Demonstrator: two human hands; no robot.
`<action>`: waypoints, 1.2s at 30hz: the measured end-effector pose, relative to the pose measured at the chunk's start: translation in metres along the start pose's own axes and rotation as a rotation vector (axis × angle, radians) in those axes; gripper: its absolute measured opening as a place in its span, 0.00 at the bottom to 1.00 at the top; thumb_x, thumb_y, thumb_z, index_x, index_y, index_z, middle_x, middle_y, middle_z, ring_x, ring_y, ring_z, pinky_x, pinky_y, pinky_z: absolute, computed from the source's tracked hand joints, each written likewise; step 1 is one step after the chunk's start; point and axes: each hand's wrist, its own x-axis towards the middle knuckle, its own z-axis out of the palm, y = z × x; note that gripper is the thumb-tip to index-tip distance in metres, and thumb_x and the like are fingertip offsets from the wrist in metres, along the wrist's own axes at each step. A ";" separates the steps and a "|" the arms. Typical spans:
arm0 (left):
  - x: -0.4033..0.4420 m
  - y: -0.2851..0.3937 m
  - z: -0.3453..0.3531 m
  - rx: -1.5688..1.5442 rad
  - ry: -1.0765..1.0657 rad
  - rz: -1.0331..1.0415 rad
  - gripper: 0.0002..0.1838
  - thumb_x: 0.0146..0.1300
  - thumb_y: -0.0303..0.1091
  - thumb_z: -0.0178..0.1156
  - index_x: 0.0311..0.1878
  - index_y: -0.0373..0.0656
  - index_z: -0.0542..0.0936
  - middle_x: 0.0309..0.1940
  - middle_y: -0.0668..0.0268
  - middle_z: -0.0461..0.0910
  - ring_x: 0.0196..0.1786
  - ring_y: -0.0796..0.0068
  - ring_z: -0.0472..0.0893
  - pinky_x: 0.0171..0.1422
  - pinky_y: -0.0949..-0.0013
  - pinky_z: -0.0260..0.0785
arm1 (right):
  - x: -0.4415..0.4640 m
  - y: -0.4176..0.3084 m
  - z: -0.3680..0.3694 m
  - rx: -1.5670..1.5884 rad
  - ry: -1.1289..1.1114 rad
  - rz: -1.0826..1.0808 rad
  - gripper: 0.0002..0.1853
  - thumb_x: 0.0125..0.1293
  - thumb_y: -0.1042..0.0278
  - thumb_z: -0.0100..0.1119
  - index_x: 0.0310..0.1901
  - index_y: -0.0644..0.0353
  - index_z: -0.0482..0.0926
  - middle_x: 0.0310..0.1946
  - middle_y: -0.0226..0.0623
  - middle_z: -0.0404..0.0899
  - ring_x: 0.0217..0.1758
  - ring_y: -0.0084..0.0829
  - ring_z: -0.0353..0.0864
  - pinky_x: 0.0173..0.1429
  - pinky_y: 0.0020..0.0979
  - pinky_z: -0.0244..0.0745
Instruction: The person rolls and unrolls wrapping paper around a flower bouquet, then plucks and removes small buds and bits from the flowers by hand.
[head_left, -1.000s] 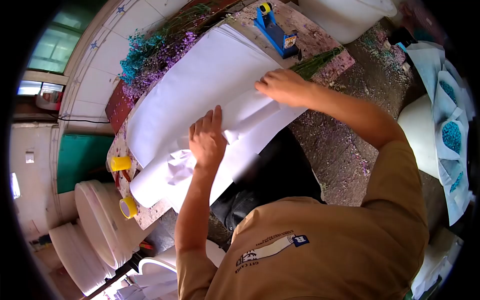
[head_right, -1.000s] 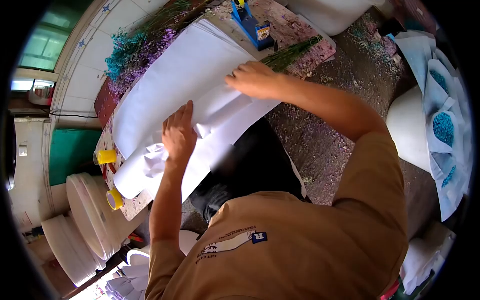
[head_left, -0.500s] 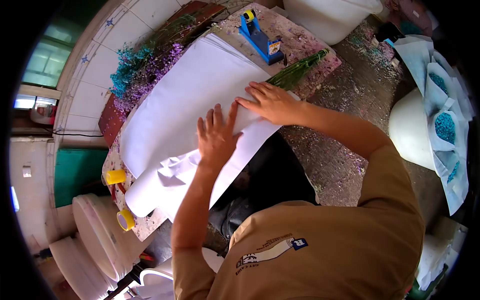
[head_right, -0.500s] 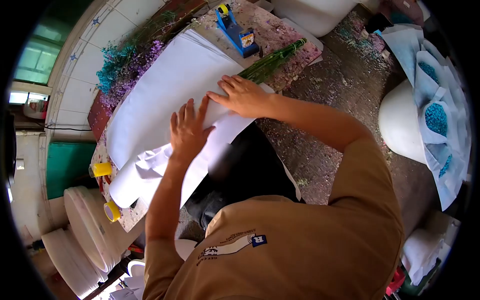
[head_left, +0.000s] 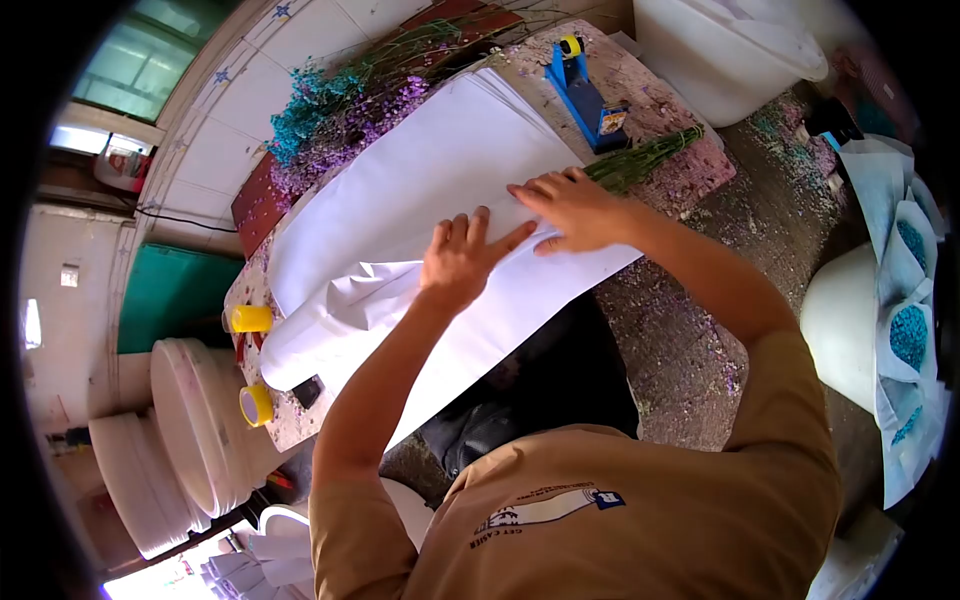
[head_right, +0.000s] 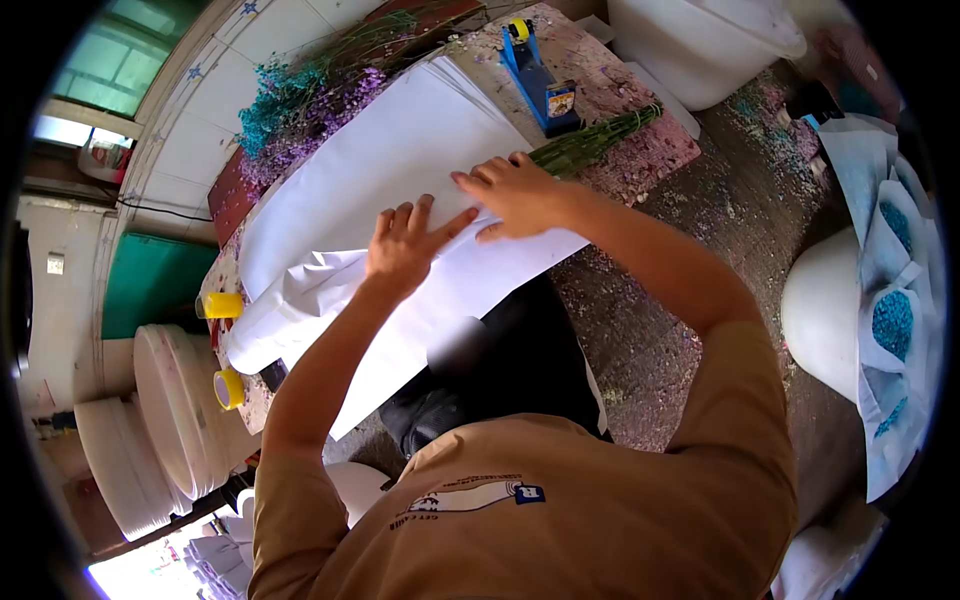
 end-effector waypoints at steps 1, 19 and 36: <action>-0.004 0.011 -0.001 0.005 0.000 -0.006 0.43 0.62 0.24 0.55 0.76 0.82 0.63 0.60 0.54 0.73 0.52 0.58 0.78 0.56 0.60 0.69 | 0.008 0.005 -0.009 0.146 -0.187 0.064 0.47 0.54 0.45 0.74 0.69 0.66 0.66 0.63 0.45 0.72 0.70 0.42 0.67 0.68 0.48 0.63; 0.154 0.034 -0.041 -0.852 -0.790 -0.328 0.34 0.37 0.35 0.75 0.56 0.49 0.83 0.45 0.54 0.87 0.48 0.54 0.86 0.53 0.55 0.77 | -0.055 0.045 -0.053 0.364 -0.273 0.215 0.35 0.39 0.57 0.79 0.53 0.60 0.81 0.45 0.50 0.85 0.50 0.50 0.84 0.56 0.43 0.78; 0.229 -0.006 -0.036 -1.193 -0.848 -0.199 0.35 0.40 0.24 0.73 0.58 0.42 0.80 0.45 0.54 0.84 0.47 0.57 0.83 0.52 0.49 0.80 | -0.093 0.016 -0.074 1.186 0.870 0.602 0.11 0.62 0.67 0.71 0.41 0.65 0.85 0.44 0.39 0.85 0.47 0.27 0.82 0.52 0.31 0.76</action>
